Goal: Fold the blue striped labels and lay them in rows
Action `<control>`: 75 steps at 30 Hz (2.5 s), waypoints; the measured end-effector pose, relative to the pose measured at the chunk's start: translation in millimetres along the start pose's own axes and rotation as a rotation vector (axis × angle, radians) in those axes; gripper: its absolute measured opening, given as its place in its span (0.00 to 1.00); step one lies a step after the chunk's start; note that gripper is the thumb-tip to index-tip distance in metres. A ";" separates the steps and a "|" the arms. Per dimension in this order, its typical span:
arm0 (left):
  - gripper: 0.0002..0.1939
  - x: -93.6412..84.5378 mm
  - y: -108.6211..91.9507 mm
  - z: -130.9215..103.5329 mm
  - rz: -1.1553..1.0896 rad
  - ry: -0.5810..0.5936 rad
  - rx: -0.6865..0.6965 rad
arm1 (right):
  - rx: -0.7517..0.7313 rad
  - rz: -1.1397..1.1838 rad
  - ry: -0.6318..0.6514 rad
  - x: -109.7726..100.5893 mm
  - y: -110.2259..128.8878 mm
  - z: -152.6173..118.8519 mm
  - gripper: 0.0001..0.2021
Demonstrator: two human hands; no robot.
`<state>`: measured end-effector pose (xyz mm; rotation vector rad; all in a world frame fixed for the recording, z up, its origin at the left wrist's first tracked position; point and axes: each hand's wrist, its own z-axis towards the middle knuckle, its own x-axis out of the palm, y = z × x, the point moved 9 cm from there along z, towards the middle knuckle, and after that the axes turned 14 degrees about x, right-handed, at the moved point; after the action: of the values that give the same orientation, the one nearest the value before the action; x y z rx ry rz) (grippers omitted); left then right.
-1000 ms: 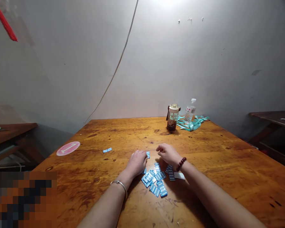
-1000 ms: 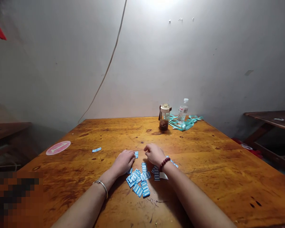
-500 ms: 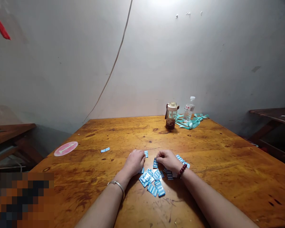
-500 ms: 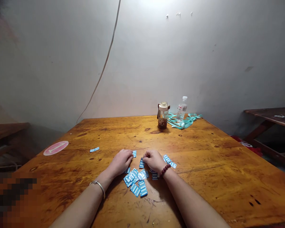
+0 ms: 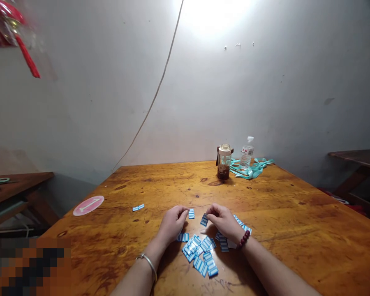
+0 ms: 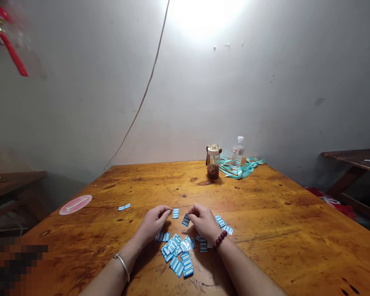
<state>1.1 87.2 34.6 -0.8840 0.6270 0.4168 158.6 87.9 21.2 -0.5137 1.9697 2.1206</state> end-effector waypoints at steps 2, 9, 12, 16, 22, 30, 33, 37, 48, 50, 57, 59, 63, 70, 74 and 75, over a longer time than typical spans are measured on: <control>0.14 6.7 -7.0 -0.7 -0.163 0.001 -0.016 | -0.052 -0.016 0.004 1.1 10.5 -5.6 0.05; 0.10 25.6 -22.8 -4.3 -0.514 0.015 -0.032 | -0.099 -0.061 -0.009 6.3 25.3 -17.8 0.08; 0.09 18.5 -8.4 -4.5 -0.565 -0.087 -0.110 | -0.121 -0.100 -0.051 0.4 25.6 -16.9 0.08; 0.12 6.6 15.2 -6.1 -0.639 -0.255 -0.232 | -0.134 -0.182 -0.016 1.1 22.9 -14.7 0.07; 0.13 2.7 33.2 -11.6 -0.700 -0.366 -0.360 | -0.224 -0.453 0.078 33.4 28.5 -30.2 0.05; 0.12 5.2 29.6 -10.6 -0.681 -0.351 -0.332 | -0.247 -0.632 0.188 58.5 21.1 -37.2 0.09; 0.11 10.2 34.0 -12.9 -0.724 -0.344 -0.390 | -0.214 -0.582 0.161 52.2 17.2 -32.0 0.06; 0.10 16.1 38.1 -15.4 -0.812 -0.340 -0.437 | -0.192 -0.528 0.131 46.4 14.6 -27.3 0.05; 0.13 19.6 37.4 -16.9 -0.846 -0.326 -0.454 | -0.066 -0.280 0.171 42.9 -1.4 -17.3 0.06; 0.14 19.7 37.7 -17.0 -0.850 -0.329 -0.467 | 0.001 -0.155 0.205 41.9 -6.2 -14.6 0.05; 0.11 21.7 36.8 -16.4 -0.871 -0.316 -0.445 | 0.137 0.220 0.286 44.6 -14.4 -9.8 0.07; 0.10 22.5 35.7 -16.6 -0.866 -0.300 -0.447 | 0.141 0.246 0.289 45.5 -15.6 -9.3 0.06; 0.09 23.3 32.9 -17.2 -0.870 -0.288 -0.472 | 0.136 0.268 0.280 44.3 -16.1 -9.1 0.04; 0.08 35.8 30.4 -20.4 -1.015 -0.233 -0.540 | -0.008 0.130 0.134 28.5 -2.2 -8.5 0.09; 0.10 46.3 26.0 -23.2 -1.215 -0.182 -0.572 | -0.030 0.134 0.132 26.3 -0.7 -6.4 0.09; 0.11 47.7 25.3 -23.5 -1.245 -0.172 -0.574 | -0.033 0.140 0.133 25.8 -0.6 -6.0 0.09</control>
<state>14.4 86.4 -22.8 -1.5717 -0.2931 -0.4888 135.9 79.7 10.5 -0.5502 2.1027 2.2595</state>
